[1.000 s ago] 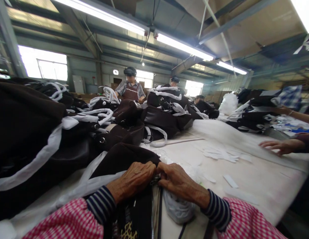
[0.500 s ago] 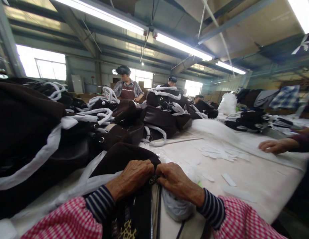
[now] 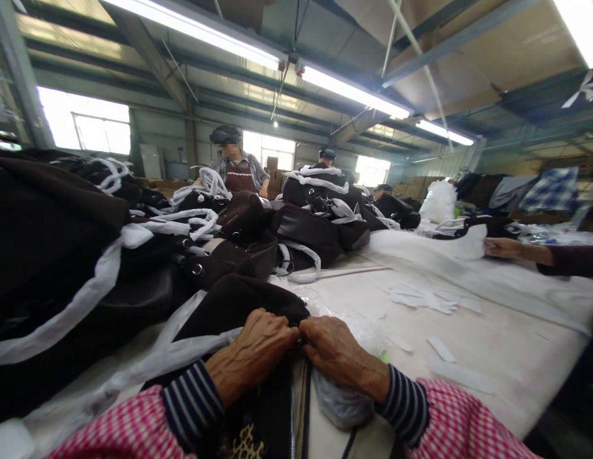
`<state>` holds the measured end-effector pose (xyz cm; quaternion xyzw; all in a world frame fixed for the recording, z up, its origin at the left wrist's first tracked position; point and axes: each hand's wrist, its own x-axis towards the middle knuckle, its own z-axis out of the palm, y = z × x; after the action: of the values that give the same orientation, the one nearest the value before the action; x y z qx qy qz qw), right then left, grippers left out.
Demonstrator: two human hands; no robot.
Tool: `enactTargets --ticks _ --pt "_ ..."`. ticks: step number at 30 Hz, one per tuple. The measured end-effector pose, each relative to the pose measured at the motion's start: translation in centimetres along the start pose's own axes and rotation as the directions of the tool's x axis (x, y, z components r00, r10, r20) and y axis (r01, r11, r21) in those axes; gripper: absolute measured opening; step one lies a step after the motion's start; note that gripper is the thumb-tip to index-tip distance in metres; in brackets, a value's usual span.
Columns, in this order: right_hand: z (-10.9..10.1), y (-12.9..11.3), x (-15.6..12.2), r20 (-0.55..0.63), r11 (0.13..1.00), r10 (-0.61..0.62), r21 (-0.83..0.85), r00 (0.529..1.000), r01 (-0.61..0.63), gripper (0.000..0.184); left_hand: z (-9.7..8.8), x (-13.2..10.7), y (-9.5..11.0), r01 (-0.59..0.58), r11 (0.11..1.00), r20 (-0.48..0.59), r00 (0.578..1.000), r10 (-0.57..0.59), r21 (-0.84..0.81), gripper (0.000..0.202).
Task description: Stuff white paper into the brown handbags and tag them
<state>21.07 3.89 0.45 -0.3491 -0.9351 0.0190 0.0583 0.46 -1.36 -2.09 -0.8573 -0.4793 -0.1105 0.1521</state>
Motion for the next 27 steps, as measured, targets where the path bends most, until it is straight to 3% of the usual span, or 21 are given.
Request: enactTargets --ticks 2,4,6,9,12,14,22,27 --pt "0.1 -0.1 0.0 0.002 1.0 -0.014 -0.009 1.0 0.014 0.016 0.7 -1.3 0.2 -0.045 0.993 -0.131 0.99 0.059 0.109 0.037" --pt "0.1 0.0 0.1 -0.009 1.0 -0.021 0.009 1.0 0.021 0.014 0.9 -2.0 0.2 -0.074 0.979 -0.17 0.98 0.107 0.191 0.038" --pt "0.0 0.3 0.0 -0.025 0.998 -0.03 0.053 0.999 0.031 0.012 0.3 -1.9 0.1 -0.067 0.976 -0.137 0.986 0.096 0.205 0.037" --pt "0.0 0.7 -0.2 -0.044 0.985 -0.054 0.162 0.998 0.06 0.012 -1.0 -0.8 0.0 0.017 0.997 -0.004 1.0 -0.017 0.072 0.038" --pt "0.1 0.9 -0.5 -0.075 0.97 -0.057 0.234 0.996 0.073 0.013 -2.1 0.7 -0.1 0.132 0.99 0.223 0.968 -0.116 -0.058 0.026" --pt "0.3 0.9 -0.6 -0.097 0.965 -0.054 0.25 0.994 0.077 0.011 -2.3 1.5 0.0 0.16 0.985 0.298 0.945 -0.133 -0.068 0.02" --pt "1.0 1.0 -0.6 -0.123 0.962 -0.042 0.262 0.991 0.074 0.013 -1.2 2.8 -0.2 0.157 0.985 0.262 0.955 -0.135 -0.066 0.014" --pt "0.7 0.7 -0.7 -0.127 0.958 -0.02 0.282 0.992 0.056 0.012 -0.7 2.2 -0.5 0.086 0.99 0.229 0.972 -0.058 -0.115 0.013"
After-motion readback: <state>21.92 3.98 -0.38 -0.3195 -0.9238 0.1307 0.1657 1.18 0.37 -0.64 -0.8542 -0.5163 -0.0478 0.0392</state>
